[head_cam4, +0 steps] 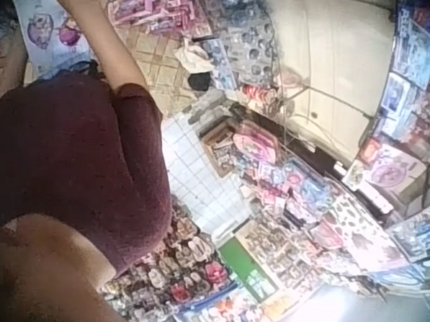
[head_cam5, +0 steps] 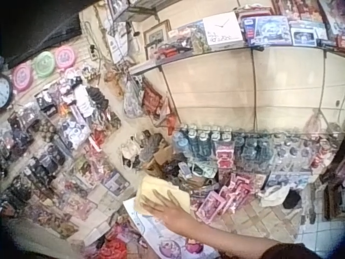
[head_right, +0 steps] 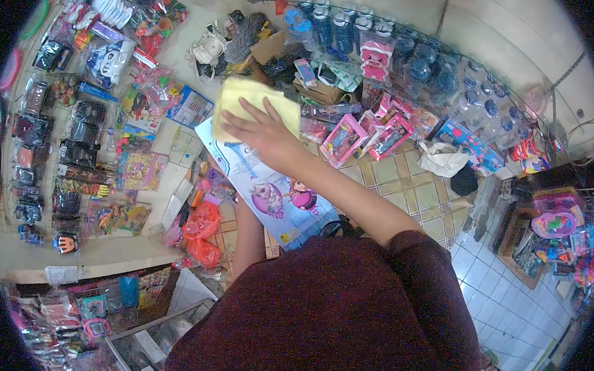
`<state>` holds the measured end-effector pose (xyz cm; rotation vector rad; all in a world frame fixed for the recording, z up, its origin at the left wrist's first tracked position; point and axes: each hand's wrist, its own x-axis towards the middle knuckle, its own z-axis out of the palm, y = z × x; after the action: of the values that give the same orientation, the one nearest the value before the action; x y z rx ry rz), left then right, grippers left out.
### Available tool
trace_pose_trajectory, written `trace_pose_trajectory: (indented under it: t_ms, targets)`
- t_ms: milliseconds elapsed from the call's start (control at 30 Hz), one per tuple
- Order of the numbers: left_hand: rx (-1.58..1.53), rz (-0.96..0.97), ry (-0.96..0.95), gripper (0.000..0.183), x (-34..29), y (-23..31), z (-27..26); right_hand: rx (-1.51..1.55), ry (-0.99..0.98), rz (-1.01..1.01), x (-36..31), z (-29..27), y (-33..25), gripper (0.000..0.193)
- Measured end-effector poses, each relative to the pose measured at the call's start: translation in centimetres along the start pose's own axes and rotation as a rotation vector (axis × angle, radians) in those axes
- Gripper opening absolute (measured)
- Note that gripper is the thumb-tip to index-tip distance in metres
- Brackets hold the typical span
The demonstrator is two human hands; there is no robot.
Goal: Cleaning and wiping toy boxes in a gift shop display area.
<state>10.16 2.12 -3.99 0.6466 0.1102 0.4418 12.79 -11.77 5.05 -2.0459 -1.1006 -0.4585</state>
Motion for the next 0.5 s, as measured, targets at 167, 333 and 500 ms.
trace_pose_trajectory:
  t_ms: [167,333,500]
  targets:
    - [-0.013,-0.011,0.021,0.085,-0.6,1.8,-1.9,0.16,-0.19,-0.036,-5.5,-1.0,0.1,0.067]
    - [-0.026,-0.036,0.008,0.085,0.8,1.4,-2.1,0.403,-0.415,0.115,-11.9,-3.5,0.3,0.062]
    - [-0.044,-0.041,-0.003,0.085,2.2,3.2,-2.6,0.648,-0.372,0.346,-19.5,-4.7,5.9,0.051]
